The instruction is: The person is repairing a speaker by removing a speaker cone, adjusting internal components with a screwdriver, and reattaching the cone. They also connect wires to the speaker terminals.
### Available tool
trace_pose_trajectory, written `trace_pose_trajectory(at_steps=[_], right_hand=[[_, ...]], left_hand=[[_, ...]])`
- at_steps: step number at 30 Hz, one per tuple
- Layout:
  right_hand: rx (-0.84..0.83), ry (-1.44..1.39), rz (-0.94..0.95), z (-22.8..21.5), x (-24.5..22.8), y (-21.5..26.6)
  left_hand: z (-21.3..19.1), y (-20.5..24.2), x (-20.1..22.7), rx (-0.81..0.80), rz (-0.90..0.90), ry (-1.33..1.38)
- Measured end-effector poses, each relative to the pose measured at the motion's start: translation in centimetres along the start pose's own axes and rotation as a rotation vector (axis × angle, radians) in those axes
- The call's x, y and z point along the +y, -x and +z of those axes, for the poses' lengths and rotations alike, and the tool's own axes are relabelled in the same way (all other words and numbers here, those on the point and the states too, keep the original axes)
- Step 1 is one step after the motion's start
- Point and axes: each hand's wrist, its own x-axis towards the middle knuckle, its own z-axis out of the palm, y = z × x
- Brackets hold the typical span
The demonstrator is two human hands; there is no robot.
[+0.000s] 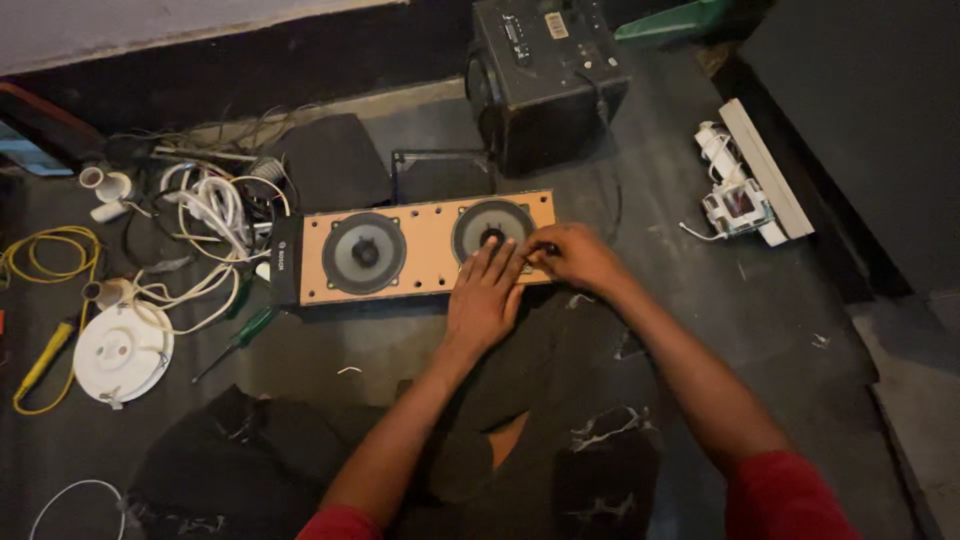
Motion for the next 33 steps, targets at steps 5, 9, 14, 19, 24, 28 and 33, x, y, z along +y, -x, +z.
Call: trace_pose_trajectory(at_steps=[5,9,14,19,24,28,33], right_hand=[[-0.052,0.062,0.067,-0.5,-0.9,0.4],[-0.03,0.151,0.003,-0.5,-1.4,1.1],[-0.013,0.177,0.0,-0.4,-1.8,0.9],[-0.055,0.126,0.073,-0.8,-2.3,0.6],[-0.022,0.134,-0.037,-0.9,-3.0,0.8],[-0.029,0.143,0.006,-0.9,-3.1,0.8],[-0.006,0.142,-0.001,-0.7,-2.7,0.7]], left_hand=[[0.0,0.9,0.9,0.046,-0.042,-0.082],[0.3,1.3,0.9,0.035,-0.052,-0.069],[0.7,1.4,0.7,0.059,-0.046,-0.091],[1.2,1.5,0.4,0.052,-0.04,-0.096],[1.2,1.7,0.1,0.044,-0.055,-0.056],[1.0,1.8,0.0,0.049,-0.03,-0.059],[1.0,1.8,-0.4,-0.006,-0.038,-0.021]])
